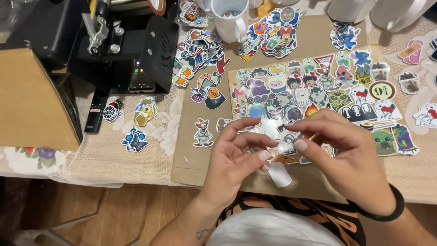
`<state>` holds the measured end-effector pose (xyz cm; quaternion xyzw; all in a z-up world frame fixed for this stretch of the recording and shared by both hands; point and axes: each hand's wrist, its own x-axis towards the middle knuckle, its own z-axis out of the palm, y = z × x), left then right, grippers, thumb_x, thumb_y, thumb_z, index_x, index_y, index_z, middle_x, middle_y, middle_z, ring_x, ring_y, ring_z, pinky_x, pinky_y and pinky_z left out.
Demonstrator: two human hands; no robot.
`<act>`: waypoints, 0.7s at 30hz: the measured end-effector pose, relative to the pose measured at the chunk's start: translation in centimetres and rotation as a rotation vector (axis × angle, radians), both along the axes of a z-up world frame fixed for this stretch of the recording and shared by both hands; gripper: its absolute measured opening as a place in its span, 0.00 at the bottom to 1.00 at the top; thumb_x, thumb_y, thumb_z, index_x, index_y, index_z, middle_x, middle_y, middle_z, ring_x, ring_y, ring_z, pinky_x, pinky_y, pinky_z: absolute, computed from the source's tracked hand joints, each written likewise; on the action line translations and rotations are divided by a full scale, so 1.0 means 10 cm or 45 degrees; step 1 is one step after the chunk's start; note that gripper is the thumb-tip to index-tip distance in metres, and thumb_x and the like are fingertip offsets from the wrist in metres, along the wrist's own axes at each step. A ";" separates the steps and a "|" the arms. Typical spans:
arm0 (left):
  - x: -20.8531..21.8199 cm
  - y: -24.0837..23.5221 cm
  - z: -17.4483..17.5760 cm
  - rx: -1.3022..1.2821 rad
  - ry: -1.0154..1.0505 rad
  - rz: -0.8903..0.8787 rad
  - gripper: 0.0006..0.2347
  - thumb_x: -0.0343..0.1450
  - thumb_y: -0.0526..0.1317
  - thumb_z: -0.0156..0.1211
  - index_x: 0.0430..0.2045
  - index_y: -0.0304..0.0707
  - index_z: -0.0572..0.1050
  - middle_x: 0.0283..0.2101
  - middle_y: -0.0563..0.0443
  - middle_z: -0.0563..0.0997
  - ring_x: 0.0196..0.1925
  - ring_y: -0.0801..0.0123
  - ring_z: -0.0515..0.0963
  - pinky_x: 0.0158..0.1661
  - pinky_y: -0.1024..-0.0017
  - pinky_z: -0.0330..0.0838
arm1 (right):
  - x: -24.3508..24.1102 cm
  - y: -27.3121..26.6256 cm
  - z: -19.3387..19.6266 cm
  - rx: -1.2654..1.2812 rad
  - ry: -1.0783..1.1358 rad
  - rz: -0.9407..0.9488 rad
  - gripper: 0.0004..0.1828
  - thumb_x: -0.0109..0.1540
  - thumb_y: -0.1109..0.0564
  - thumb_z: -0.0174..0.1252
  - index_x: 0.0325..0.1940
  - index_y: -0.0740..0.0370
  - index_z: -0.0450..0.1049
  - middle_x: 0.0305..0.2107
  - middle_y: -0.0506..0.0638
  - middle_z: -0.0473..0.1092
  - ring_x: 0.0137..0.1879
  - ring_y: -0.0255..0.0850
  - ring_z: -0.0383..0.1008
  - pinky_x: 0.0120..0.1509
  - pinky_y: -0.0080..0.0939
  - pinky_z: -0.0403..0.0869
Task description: The person is organizing a collection of stickers by peeling off their backings and sticking them onto a clear plastic sheet.
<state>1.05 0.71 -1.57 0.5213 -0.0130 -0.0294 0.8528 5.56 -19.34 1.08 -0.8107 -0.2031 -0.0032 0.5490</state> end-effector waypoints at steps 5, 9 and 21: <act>-0.02 -0.02 -0.02 -0.016 -0.036 0.026 0.23 0.69 0.31 0.63 0.59 0.33 0.64 0.44 0.36 0.81 0.39 0.66 0.82 0.37 0.73 0.80 | 0.01 0.07 0.10 -0.044 -0.081 0.063 0.10 0.56 0.56 0.65 0.41 0.57 0.82 0.28 0.47 0.74 0.30 0.34 0.67 0.36 0.31 0.67; -0.04 -0.02 0.02 0.106 -0.086 0.053 0.22 0.69 0.32 0.63 0.58 0.35 0.65 0.45 0.36 0.81 0.39 0.70 0.77 0.37 0.77 0.77 | -0.01 0.09 0.10 -0.006 -0.151 0.059 0.06 0.56 0.58 0.66 0.37 0.58 0.82 0.24 0.48 0.72 0.31 0.35 0.67 0.32 0.31 0.63; -0.08 -0.01 0.08 0.265 -0.139 0.130 0.21 0.69 0.32 0.63 0.56 0.38 0.66 0.45 0.40 0.83 0.41 0.70 0.78 0.40 0.79 0.74 | -0.02 0.09 0.17 -0.121 -0.234 -0.058 0.15 0.56 0.58 0.68 0.46 0.58 0.81 0.25 0.47 0.67 0.27 0.35 0.57 0.35 0.32 0.61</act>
